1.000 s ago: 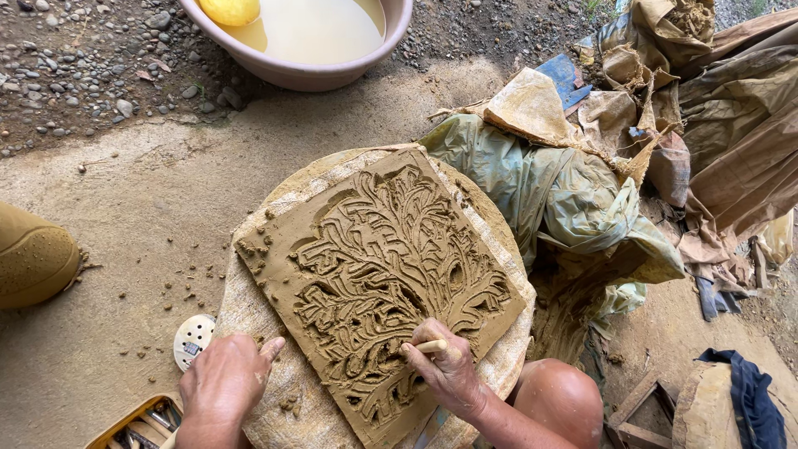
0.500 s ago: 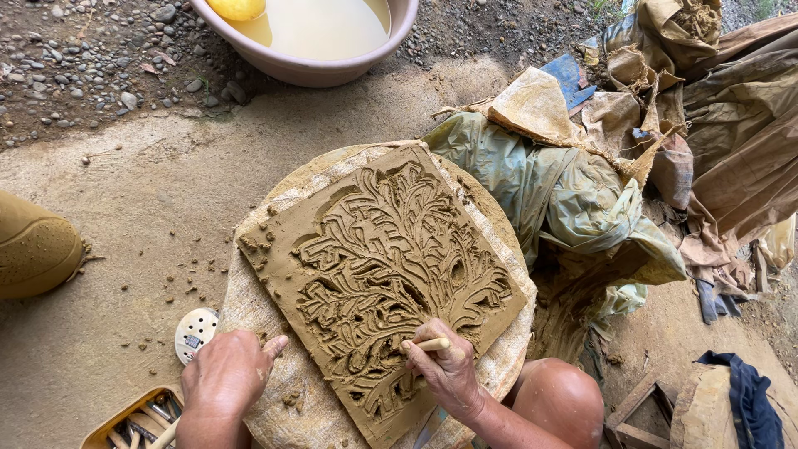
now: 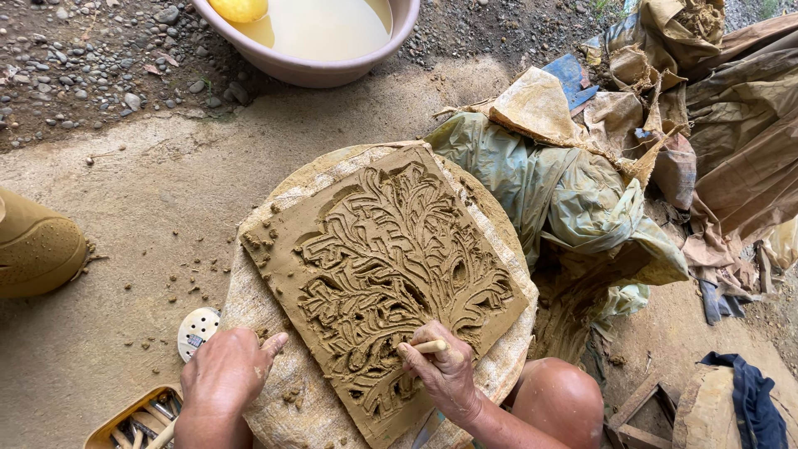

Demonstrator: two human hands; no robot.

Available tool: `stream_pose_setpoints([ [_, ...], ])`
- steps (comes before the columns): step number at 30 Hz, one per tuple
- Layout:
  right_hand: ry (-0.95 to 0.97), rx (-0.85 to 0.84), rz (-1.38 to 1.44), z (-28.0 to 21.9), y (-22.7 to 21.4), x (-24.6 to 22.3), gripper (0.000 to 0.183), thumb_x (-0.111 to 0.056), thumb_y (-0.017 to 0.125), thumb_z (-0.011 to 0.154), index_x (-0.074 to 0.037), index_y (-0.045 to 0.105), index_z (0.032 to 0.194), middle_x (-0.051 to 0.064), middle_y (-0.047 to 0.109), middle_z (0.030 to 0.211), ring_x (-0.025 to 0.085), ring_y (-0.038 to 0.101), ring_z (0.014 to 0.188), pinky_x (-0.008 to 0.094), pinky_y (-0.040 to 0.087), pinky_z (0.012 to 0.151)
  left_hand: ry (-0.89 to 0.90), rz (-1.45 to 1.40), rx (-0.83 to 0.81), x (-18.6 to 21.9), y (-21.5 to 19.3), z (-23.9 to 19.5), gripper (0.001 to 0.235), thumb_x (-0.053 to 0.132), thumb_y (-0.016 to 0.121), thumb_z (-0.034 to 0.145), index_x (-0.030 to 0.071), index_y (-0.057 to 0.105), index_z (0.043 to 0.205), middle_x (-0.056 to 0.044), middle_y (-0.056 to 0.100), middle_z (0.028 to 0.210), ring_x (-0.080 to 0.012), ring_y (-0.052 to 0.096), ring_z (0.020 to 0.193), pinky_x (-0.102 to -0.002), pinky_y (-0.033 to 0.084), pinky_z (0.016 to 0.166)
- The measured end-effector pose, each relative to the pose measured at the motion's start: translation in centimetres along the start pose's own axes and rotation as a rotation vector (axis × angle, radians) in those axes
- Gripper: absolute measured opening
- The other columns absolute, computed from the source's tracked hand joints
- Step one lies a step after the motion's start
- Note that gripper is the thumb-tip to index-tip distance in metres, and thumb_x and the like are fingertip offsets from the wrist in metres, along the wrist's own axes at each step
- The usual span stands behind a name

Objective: The person carves a tree design into a rectangular slab of clay using a wooden tool. They trace lines and remove excess clay to create depth and texture across the slab.

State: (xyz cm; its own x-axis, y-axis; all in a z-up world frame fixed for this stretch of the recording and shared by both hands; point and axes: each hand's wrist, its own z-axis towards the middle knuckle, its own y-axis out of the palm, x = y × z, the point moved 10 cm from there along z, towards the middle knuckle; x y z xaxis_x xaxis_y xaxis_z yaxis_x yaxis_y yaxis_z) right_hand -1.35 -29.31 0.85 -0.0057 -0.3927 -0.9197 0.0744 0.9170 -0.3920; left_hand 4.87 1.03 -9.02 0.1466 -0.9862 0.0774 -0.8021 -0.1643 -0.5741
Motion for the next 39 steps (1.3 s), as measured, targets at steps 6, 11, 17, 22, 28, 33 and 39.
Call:
stream_pose_setpoints([
  [6, 0.081, 0.020, 0.177, 0.1, -0.3, 1.8, 0.011, -0.004, 0.071, 0.095, -0.002, 0.070, 0.084, 0.007, 0.070, 0.084, 0.010, 0.074, 0.063, 0.020, 0.062, 0.046, -0.028, -0.038, 0.016, -0.4, 0.0, -0.3, 0.033, 0.040, 0.061, 0.103, 0.010, 0.075, 0.097, -0.003, 0.068, 0.081, -0.0126, 0.064, 0.069, -0.031, 0.059, 0.064],
  [11, -0.102, 0.067, 0.514, 1.0, -3.0, -0.3, 0.008, -0.001, 0.065, 0.104, -0.003, 0.071, 0.098, 0.015, 0.075, 0.089, 0.012, 0.073, 0.065, 0.021, 0.062, 0.048, -0.023, -0.027, 0.375, -0.1, -3.5, -2.1, 0.032, 0.036, 0.054, 0.109, 0.011, 0.073, 0.101, -0.003, 0.070, 0.083, -0.0125, 0.065, 0.062, -0.028, 0.057, 0.051],
  [17, -0.342, -0.106, 0.324, 2.0, -2.0, -6.0, 0.012, 0.000, 0.075, 0.093, -0.004, 0.073, 0.104, 0.012, 0.074, 0.108, 0.018, 0.071, 0.098, 0.031, 0.065, 0.082, 0.870, -0.661, 0.693, 11.7, -7.2, -9.6, 0.021, 0.026, 0.071, 0.091, 0.015, 0.077, 0.108, -0.005, 0.072, 0.114, -0.0104, 0.074, 0.073, -0.027, 0.064, 0.056],
  [22, -0.406, -0.168, 0.199, 2.0, -2.5, -9.2, 0.018, -0.002, 0.080, 0.090, -0.005, 0.072, 0.105, 0.008, 0.075, 0.112, 0.023, 0.073, 0.110, 0.039, 0.062, 0.097, 1.097, -0.698, 0.585, 14.3, -7.8, -13.0, 0.019, 0.018, 0.077, 0.086, 0.012, 0.077, 0.104, -0.004, 0.070, 0.124, -0.0191, 0.078, 0.089, -0.034, 0.064, 0.073],
  [28, -0.405, -0.145, 0.246, 2.3, -3.1, -9.9, 0.020, -0.003, 0.080, 0.089, -0.006, 0.072, 0.106, 0.010, 0.073, 0.114, 0.025, 0.072, 0.110, 0.040, 0.062, 0.094, 1.041, -0.678, 0.525, 14.8, -8.8, -13.4, 0.020, 0.016, 0.078, 0.083, 0.011, 0.074, 0.103, -0.002, 0.070, 0.121, -0.0210, 0.077, 0.084, -0.035, 0.062, 0.070],
  [33, -0.365, -0.135, 0.306, 2.1, -3.5, -9.3, 0.022, -0.001, 0.081, 0.088, -0.007, 0.074, 0.109, 0.010, 0.075, 0.113, 0.026, 0.073, 0.108, 0.040, 0.063, 0.093, 1.036, -0.672, 0.567, 14.1, -8.6, -13.4, 0.016, 0.016, 0.078, 0.083, 0.012, 0.075, 0.098, -0.001, 0.071, 0.120, -0.0183, 0.078, 0.080, -0.033, 0.062, 0.067],
  [39, -0.230, -0.055, 0.580, 1.6, -4.8, -6.5, 0.016, 0.001, 0.076, 0.091, -0.005, 0.075, 0.105, 0.013, 0.072, 0.107, 0.025, 0.070, 0.103, 0.040, 0.062, 0.088, 0.921, -0.458, 0.676, 12.7, -6.4, -10.0, 0.016, 0.024, 0.070, 0.092, 0.011, 0.075, 0.099, -0.004, 0.072, 0.126, -0.0131, 0.069, 0.055, -0.026, 0.061, 0.044],
])
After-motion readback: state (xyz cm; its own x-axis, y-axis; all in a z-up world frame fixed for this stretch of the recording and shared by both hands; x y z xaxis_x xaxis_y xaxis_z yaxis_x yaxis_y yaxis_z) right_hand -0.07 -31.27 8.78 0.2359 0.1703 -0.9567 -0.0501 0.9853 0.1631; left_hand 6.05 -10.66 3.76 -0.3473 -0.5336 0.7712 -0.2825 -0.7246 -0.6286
